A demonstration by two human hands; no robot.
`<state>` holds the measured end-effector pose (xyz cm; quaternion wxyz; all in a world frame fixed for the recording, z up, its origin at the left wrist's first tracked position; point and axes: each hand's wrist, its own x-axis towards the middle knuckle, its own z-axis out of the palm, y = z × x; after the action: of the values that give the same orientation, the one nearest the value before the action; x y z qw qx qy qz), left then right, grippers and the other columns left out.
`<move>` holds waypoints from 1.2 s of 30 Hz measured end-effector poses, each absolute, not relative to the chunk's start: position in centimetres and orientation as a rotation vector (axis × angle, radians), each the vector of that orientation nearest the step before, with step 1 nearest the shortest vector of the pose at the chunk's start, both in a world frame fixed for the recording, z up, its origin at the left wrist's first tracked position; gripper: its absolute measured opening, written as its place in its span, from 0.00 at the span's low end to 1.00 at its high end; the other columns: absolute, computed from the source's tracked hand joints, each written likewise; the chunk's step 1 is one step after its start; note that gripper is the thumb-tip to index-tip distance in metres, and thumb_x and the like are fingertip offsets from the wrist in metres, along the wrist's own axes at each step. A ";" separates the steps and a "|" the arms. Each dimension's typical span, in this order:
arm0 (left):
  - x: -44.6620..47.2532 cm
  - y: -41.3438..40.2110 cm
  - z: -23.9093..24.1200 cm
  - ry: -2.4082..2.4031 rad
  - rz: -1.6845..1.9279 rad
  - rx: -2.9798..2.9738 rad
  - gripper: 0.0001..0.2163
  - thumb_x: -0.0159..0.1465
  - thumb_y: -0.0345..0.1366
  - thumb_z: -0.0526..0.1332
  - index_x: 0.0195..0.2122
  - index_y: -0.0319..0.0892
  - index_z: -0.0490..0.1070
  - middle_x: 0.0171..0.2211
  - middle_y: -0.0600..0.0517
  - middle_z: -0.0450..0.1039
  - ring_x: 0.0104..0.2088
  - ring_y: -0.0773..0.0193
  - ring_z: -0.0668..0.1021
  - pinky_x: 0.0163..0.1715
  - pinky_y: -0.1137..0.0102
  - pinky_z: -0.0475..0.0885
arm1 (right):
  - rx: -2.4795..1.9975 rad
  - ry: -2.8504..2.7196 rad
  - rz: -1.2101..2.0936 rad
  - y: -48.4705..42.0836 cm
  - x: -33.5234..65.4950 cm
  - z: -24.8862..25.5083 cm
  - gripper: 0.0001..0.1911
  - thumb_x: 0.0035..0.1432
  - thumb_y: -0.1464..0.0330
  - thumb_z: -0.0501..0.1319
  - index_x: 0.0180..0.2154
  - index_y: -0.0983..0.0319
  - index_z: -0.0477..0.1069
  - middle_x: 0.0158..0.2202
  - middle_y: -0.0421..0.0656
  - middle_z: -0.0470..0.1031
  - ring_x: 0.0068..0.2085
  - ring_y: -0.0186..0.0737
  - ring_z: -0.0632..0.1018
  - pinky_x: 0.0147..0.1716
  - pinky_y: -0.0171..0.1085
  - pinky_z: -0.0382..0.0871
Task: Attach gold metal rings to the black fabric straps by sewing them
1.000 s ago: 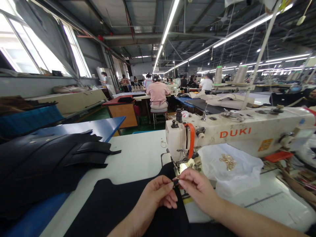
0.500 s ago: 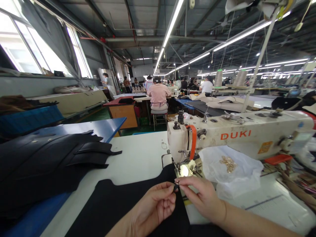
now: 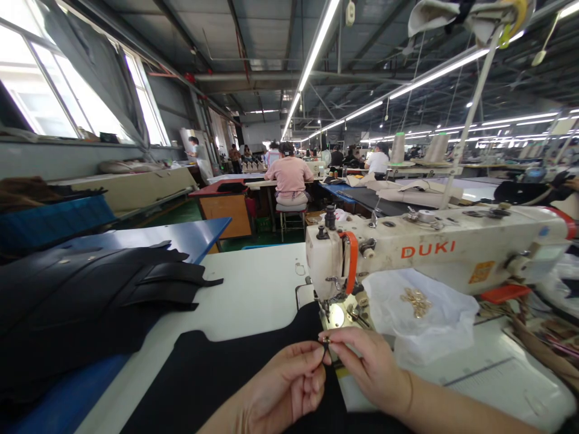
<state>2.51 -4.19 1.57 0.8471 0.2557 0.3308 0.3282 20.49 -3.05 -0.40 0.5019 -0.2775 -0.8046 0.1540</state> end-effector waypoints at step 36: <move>2.4 -3.4 1.1 1.142 0.855 1.344 0.09 0.55 0.40 0.64 0.28 0.38 0.72 0.17 0.56 0.69 0.17 0.70 0.68 0.20 0.75 0.64 | -0.976 -1.671 1.097 -2.3 20.0 -0.1 0.01 0.52 0.72 0.60 0.29 0.63 0.70 0.25 0.37 0.71 0.28 0.32 0.71 0.31 0.32 0.65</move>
<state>2.44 -3.40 1.05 0.5569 0.5696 0.4837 0.3624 19.98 -2.34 -0.11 0.4427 -0.3932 -0.6736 0.4424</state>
